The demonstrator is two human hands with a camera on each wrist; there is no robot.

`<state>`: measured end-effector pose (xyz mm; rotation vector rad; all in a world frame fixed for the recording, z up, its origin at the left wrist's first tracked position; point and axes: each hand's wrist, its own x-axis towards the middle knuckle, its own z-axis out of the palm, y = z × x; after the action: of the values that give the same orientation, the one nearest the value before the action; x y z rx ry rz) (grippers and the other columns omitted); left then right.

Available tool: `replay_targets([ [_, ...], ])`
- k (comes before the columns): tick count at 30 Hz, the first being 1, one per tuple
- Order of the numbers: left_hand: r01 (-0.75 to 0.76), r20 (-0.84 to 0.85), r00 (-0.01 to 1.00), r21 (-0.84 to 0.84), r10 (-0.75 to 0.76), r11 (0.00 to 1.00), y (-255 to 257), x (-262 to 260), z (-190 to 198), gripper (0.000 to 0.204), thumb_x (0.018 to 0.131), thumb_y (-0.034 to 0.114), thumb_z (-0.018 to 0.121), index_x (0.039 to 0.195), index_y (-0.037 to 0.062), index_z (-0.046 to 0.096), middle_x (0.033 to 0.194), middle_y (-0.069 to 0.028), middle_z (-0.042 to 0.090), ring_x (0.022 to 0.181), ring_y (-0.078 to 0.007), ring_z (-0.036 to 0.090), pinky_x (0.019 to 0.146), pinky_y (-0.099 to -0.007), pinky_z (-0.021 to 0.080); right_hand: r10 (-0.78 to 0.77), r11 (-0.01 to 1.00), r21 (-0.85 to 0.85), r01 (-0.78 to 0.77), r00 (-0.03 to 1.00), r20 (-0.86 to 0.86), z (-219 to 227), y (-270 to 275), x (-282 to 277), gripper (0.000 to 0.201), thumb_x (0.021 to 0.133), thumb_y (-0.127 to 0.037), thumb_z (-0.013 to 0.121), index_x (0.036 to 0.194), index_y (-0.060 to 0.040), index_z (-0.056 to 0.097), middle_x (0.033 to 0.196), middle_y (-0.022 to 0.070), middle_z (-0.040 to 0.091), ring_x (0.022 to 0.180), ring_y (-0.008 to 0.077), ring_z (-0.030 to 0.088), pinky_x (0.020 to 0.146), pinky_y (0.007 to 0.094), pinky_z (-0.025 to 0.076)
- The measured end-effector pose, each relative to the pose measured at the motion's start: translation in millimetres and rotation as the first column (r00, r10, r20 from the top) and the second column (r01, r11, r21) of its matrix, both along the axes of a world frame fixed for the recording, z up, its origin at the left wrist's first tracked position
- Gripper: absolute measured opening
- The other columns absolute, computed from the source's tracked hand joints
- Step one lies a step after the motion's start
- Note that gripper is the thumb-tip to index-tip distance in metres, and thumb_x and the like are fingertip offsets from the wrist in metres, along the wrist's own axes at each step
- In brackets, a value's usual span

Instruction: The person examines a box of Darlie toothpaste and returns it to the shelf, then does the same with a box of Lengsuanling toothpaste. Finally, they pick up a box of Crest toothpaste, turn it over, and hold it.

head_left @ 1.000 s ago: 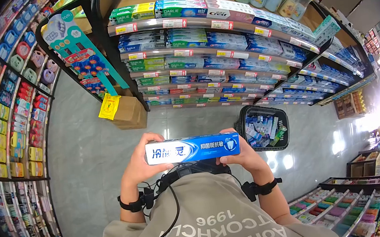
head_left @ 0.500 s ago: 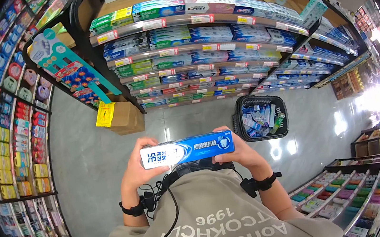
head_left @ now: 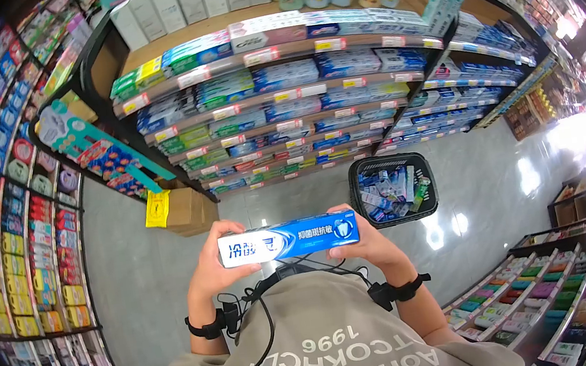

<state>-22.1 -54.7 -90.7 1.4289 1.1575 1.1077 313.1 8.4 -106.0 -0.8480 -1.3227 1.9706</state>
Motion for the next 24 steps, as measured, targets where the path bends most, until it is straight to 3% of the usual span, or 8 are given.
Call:
replay_targets([
  [3,0.039,-0.023,0.999,0.027,-0.039,0.999,13,33,8,0.071,0.066,0.008,0.095,0.123,0.0084,0.052,0.125,-0.0089,0.055,0.116,-0.0168,0.057,0.098,-0.0327,0.05,-0.051,0.997,0.065,0.052,0.999,-0.009,0,0,35,0.073,0.079,-0.007,0.088,0.137,-0.0056,0.043,0.111,0.0079,0.067,0.091,0.0194,0.072,0.076,0.0319,0.059],
  [8,0.11,-0.028,0.994,0.02,-0.109,0.994,27,90,14,0.071,0.066,0.008,0.095,0.123,0.0083,0.052,0.124,-0.0086,0.054,0.116,-0.0166,0.057,0.098,-0.0328,0.05,-0.13,0.991,-0.014,0.13,0.991,-0.027,5,-9,92,0.076,0.077,-0.007,0.089,0.137,-0.0057,0.044,0.113,0.0079,0.066,0.094,0.0173,0.071,0.079,0.0321,0.058],
  [11,0.13,-0.017,0.991,0.023,-0.13,0.991,32,120,13,0.071,0.066,0.009,0.095,0.122,0.008,0.053,0.123,-0.0083,0.054,0.115,-0.0167,0.057,0.097,-0.033,0.05,-0.149,0.989,-0.025,0.148,0.988,-0.036,5,-13,121,0.071,0.078,-0.009,0.09,0.136,-0.0084,0.049,0.12,0.0,0.058,0.113,0.01,0.054,0.097,0.0281,0.046],
  [15,0.105,-0.01,0.994,-0.077,-0.106,0.992,30,161,17,0.073,0.063,0.015,0.097,0.12,0.0076,0.052,0.121,-0.0093,0.055,0.113,-0.0171,0.056,0.097,-0.0324,0.048,-0.166,0.983,-0.096,0.159,0.983,-0.073,-3,-19,159,0.075,0.077,-0.008,0.09,0.139,-0.0089,0.048,0.126,0.0019,0.057,0.118,0.0116,0.053,0.101,0.0298,0.045],
  [18,0.111,-0.012,0.994,-0.04,-0.111,0.993,33,189,15,0.073,0.063,0.015,0.097,0.12,0.0074,0.053,0.12,-0.0094,0.055,0.113,-0.0171,0.056,0.097,-0.0325,0.048,-0.188,0.982,-0.032,0.187,0.98,-0.06,-7,-19,185,0.081,0.076,-0.003,0.088,0.144,-0.0079,0.043,0.121,0.0078,0.064,0.095,0.021,0.071,0.079,0.0334,0.058],
  [24,0.14,-0.028,0.99,-0.01,-0.14,0.99,33,234,7,0.071,0.066,0.008,0.095,0.123,0.0069,0.053,0.121,-0.0077,0.055,0.113,-0.0164,0.059,0.096,-0.0325,0.051,-0.192,0.981,-0.05,0.189,0.978,-0.078,-7,-19,231,0.084,0.077,-0.002,0.086,0.147,-0.0086,0.042,0.125,0.0086,0.062,0.094,0.0207,0.072,0.08,0.0341,0.058],
])
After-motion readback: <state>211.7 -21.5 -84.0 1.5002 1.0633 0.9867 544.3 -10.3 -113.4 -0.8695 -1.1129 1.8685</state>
